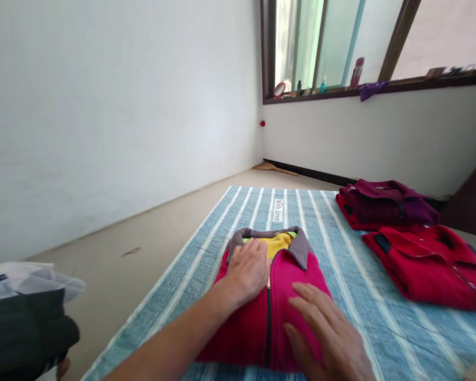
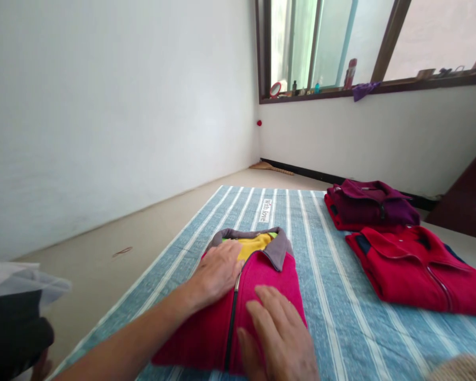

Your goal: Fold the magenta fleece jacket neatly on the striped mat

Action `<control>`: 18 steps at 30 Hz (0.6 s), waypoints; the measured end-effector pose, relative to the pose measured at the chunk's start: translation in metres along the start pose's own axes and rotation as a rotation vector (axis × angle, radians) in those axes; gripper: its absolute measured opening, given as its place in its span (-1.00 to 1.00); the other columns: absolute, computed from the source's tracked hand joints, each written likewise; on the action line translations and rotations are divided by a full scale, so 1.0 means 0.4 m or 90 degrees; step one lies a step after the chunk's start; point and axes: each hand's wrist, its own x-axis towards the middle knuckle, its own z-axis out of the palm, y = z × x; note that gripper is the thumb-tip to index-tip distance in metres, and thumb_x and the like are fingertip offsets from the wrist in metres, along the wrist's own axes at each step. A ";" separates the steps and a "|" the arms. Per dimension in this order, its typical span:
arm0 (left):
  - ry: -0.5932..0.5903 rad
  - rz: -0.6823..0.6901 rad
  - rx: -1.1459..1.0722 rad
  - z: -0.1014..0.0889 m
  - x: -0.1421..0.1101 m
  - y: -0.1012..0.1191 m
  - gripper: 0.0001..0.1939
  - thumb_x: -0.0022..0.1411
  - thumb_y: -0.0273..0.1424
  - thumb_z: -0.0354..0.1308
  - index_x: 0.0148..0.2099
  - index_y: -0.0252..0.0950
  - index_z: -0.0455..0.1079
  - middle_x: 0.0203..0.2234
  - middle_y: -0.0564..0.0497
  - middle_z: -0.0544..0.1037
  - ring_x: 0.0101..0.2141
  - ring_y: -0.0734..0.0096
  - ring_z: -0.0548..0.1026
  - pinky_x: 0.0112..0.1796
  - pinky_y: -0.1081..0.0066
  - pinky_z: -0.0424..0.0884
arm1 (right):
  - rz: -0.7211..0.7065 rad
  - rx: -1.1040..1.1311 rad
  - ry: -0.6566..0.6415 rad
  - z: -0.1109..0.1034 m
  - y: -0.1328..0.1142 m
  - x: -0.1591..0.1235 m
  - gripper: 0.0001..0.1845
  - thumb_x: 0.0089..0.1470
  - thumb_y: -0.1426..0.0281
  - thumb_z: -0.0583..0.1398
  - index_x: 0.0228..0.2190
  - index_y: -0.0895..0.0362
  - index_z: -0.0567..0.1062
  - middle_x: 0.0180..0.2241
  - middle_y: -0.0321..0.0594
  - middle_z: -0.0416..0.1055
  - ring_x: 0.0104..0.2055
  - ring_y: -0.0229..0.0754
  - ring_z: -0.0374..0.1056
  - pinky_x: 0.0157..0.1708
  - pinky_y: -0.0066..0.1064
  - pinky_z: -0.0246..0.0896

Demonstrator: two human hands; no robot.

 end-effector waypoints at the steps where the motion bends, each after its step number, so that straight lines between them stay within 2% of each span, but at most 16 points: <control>1: 0.029 -0.035 0.014 0.012 -0.039 0.005 -0.63 0.32 -0.38 -0.11 0.10 -0.34 0.32 0.10 -0.18 0.40 0.15 0.08 0.28 0.12 0.11 0.20 | -0.081 -0.102 0.047 0.013 0.004 0.023 -0.69 0.16 0.27 0.15 -0.07 0.03 0.49 -0.01 -0.10 0.44 0.11 0.07 0.31 0.07 0.00 0.26; 3: 0.061 -0.117 0.030 0.049 -0.105 0.010 -0.54 0.36 -0.38 -0.17 0.23 -0.40 0.21 0.23 -0.22 0.25 0.25 0.08 0.12 0.19 0.04 0.09 | -0.184 -0.284 0.052 0.045 0.017 0.049 -0.59 0.15 0.28 0.13 0.03 0.09 0.41 0.07 -0.04 0.38 0.14 0.11 0.26 0.06 0.05 0.25; 5: 0.051 -0.152 0.031 0.097 -0.154 0.011 -0.51 0.36 -0.34 -0.16 0.27 -0.40 0.18 0.27 -0.22 0.18 0.27 0.05 0.07 0.20 -0.03 0.05 | -0.230 -0.408 0.014 0.078 0.038 0.043 -0.48 0.13 0.24 0.14 0.10 0.13 0.33 0.11 0.00 0.34 0.14 0.15 0.27 0.01 0.07 0.29; 9: 0.044 -0.186 0.003 0.176 -0.198 0.009 -0.50 0.36 -0.36 -0.18 0.30 -0.29 0.15 0.28 -0.15 0.14 0.27 0.07 0.10 0.15 -0.11 0.12 | -0.272 -0.508 -0.016 0.112 0.077 -0.008 -0.38 0.09 0.20 0.15 0.16 0.14 0.25 0.13 0.03 0.32 0.12 0.19 0.29 -0.07 0.08 0.32; 13: 0.036 -0.197 -0.024 0.190 -0.204 0.011 -0.49 0.36 -0.34 -0.17 0.32 -0.25 0.12 0.30 -0.10 0.11 0.28 0.12 0.06 0.17 -0.09 0.09 | -0.270 -0.526 -0.021 0.110 0.083 -0.024 -0.38 0.09 0.21 0.16 0.15 0.15 0.26 0.13 0.03 0.31 0.13 0.18 0.28 -0.05 0.07 0.30; 18: 0.052 -0.209 -0.045 0.187 -0.207 0.009 -0.50 0.37 -0.33 -0.19 0.32 -0.24 0.11 0.30 -0.09 0.10 0.28 0.15 0.05 0.17 -0.07 0.11 | -0.242 -0.522 -0.076 0.103 0.069 -0.015 -0.39 0.09 0.20 0.18 0.15 0.09 0.28 0.17 -0.05 0.27 0.18 0.15 0.21 0.03 0.08 0.24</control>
